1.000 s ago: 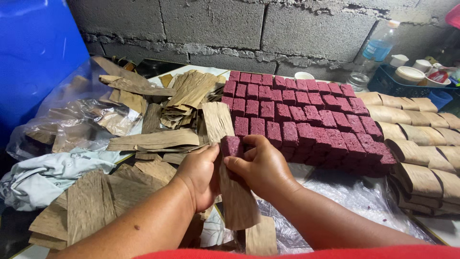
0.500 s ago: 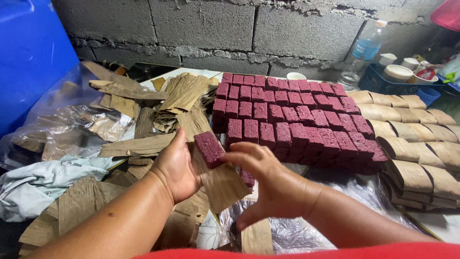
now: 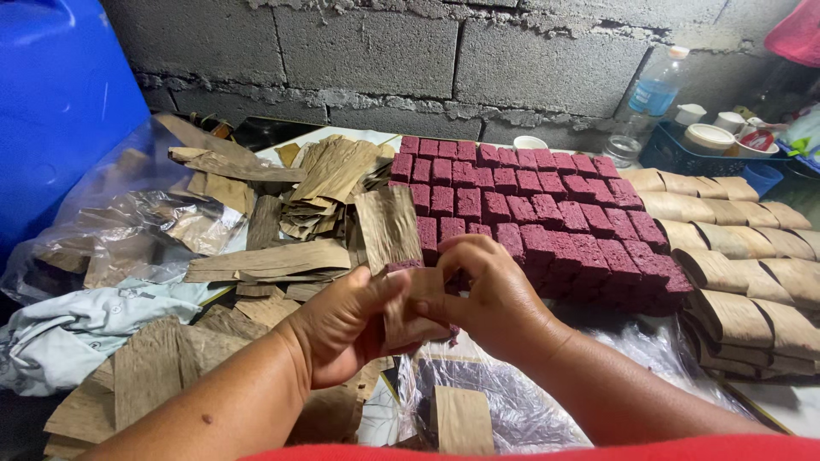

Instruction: The person wraps rectangular purple food blocks in dried leaves. They pick up a block, place it on a leaf, fold the leaf around it, and set the wrapped item aside. The process is repeated continuously throughout the clip.

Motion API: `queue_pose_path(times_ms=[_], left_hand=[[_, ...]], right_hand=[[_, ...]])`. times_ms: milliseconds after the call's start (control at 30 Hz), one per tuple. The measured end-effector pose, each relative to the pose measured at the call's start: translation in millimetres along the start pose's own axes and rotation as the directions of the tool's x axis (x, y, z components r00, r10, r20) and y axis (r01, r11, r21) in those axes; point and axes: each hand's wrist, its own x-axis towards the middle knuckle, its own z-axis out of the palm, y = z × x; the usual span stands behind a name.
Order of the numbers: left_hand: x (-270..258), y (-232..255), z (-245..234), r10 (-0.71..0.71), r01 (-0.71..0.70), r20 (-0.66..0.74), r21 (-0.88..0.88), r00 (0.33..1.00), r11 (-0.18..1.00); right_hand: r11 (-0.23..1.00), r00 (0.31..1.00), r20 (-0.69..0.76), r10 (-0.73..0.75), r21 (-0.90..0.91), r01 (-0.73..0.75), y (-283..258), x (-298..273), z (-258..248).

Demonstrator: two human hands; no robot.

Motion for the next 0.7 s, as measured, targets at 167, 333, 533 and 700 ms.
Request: queue_pose_path(times_ms=[167, 333, 533, 700], left_hand=[[-1.6, -2.6, 2.9, -0.037, 0.038, -0.02, 0.066, 0.999, 0.997], [4.7, -16.5, 13.3, -0.04, 0.035, 0.088, 0.059, 0.995, 0.998], [2.9, -24.2, 26.9, -0.178, 0.184, -0.052, 0.143, 0.983, 0.973], [4.7, -20.2, 34.3, -0.174, 0.187, -0.122, 0.104, 0.977, 0.977]], right_hand=[[0.879, 0.95, 0.195, 0.244, 0.369, -0.302, 8.0, 2.5, -3.0], [0.587, 0.926, 0.304, 0.223, 0.717, -0.377, 16.8, 8.1, -15.7], [0.798, 0.923, 0.204, 0.326, 0.464, -0.384, 6.5, -1.4, -26.6], [0.981, 0.983, 0.126, -0.132, 0.156, 0.112, -3.4, -27.8, -28.3]])
